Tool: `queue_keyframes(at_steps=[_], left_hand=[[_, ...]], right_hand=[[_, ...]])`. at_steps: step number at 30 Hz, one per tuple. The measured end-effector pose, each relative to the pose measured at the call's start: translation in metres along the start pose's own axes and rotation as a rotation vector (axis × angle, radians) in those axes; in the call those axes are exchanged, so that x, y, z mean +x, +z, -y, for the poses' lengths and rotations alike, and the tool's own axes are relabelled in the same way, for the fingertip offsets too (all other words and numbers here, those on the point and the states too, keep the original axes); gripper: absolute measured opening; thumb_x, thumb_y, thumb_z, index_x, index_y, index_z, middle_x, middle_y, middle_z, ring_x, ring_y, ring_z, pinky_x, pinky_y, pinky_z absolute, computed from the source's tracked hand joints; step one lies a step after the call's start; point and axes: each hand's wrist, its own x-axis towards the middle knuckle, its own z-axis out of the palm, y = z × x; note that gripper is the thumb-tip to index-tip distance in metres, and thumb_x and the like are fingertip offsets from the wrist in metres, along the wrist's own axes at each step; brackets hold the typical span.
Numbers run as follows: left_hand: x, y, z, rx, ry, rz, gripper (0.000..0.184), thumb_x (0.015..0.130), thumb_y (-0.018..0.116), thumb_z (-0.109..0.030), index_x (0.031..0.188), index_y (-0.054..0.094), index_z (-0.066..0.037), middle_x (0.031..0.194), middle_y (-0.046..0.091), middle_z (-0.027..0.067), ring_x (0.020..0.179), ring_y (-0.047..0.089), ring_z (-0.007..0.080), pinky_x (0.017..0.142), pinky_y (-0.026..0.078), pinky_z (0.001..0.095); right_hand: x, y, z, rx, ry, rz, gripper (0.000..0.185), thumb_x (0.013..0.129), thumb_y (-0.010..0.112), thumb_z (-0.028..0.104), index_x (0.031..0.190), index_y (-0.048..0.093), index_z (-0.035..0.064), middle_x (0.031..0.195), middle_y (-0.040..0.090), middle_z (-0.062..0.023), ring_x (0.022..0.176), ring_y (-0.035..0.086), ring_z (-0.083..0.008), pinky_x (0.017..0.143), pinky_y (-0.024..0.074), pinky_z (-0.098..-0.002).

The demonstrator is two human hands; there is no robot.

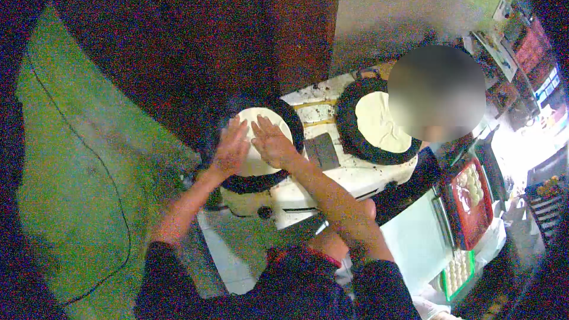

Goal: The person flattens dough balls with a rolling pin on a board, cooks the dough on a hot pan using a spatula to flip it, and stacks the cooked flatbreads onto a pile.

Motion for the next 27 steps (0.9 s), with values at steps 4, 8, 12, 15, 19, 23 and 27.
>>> queue_keyframes(at_steps=[4, 8, 12, 15, 19, 23, 27], left_hand=[[0.024, 0.063, 0.041, 0.338, -0.283, 0.208, 0.074, 0.103, 0.043, -0.042, 0.157, 0.015, 0.001, 0.161, 0.006, 0.0323, 0.149, 0.007, 0.0498, 0.119, 0.012, 0.0601], [0.007, 0.031, 0.031, 0.33, -0.189, 0.003, 0.079, 0.102, 0.045, -0.044, 0.156, 0.014, 0.004, 0.16, 0.005, 0.0353, 0.148, 0.007, 0.0532, 0.118, 0.015, 0.0618], [-0.017, 0.051, 0.036, 0.268, -0.242, 0.173, 0.077, 0.102, 0.046, -0.041, 0.154, 0.015, 0.006, 0.158, 0.006, 0.0375, 0.145, 0.011, 0.0574, 0.117, 0.017, 0.0634], [-0.02, 0.036, 0.047, 0.294, -0.257, 0.049, 0.073, 0.102, 0.044, -0.037, 0.154, 0.016, 0.005, 0.157, 0.012, 0.0369, 0.143, 0.017, 0.0588, 0.116, 0.019, 0.0643], [-0.03, 0.005, 0.015, 0.361, -0.181, 0.45, 0.064, 0.093, 0.048, -0.013, 0.151, 0.028, 0.004, 0.157, 0.025, 0.0297, 0.146, 0.026, 0.0475, 0.117, 0.021, 0.0617], [-0.022, -0.005, 0.011, 0.467, -0.044, 0.538, 0.061, 0.086, 0.05, -0.006, 0.145, 0.04, 0.001, 0.156, 0.035, 0.021, 0.144, 0.033, 0.0394, 0.117, 0.022, 0.0609], [-0.019, -0.02, -0.036, 0.326, 0.134, 0.835, 0.059, 0.082, 0.048, 0.003, 0.14, 0.053, -0.009, 0.151, 0.046, 0.0137, 0.141, 0.041, 0.0332, 0.119, 0.021, 0.0599]], right_hand=[[0.012, 0.013, -0.03, -0.394, 0.002, -0.01, 0.059, 0.102, 0.045, 0.035, 0.148, 0.037, -0.0009, 0.155, 0.033, -0.0257, 0.145, 0.03, -0.0395, 0.118, 0.0248, -0.0518], [-0.008, -0.02, 0.009, -0.268, -0.045, 0.06, 0.058, 0.098, 0.053, 0.038, 0.142, 0.046, 0.0009, 0.152, 0.038, -0.0241, 0.142, 0.034, -0.0389, 0.118, 0.0275, -0.0485], [-0.057, -0.006, 0.04, 0.133, -0.046, 0.373, 0.056, 0.1, 0.05, 0.041, 0.142, 0.048, 0.0041, 0.152, 0.04, -0.0222, 0.143, 0.035, -0.0374, 0.12, 0.0267, -0.045], [-0.059, -0.009, 0.063, 0.139, -0.025, 0.46, 0.057, 0.102, 0.046, 0.043, 0.142, 0.047, 0.0019, 0.149, 0.043, -0.0235, 0.14, 0.041, -0.0374, 0.119, 0.0287, -0.0455], [-0.054, -0.006, 0.069, 0.149, -0.13, 0.469, 0.059, 0.102, 0.044, 0.046, 0.137, 0.051, -0.001, 0.144, 0.05, -0.0229, 0.138, 0.043, -0.0373, 0.118, 0.0306, -0.0452], [-0.069, -0.015, 0.071, 0.074, 0.079, 0.284, 0.058, 0.102, 0.044, 0.048, 0.133, 0.055, 0.0003, 0.14, 0.054, -0.0204, 0.134, 0.048, -0.0348, 0.116, 0.0317, -0.0474], [-0.094, -0.036, 0.046, -0.299, -0.124, 0.144, 0.047, 0.1, 0.048, 0.047, 0.116, 0.069, 0.008, 0.126, 0.066, -0.0122, 0.12, 0.061, -0.0279, 0.113, 0.0306, -0.055]])
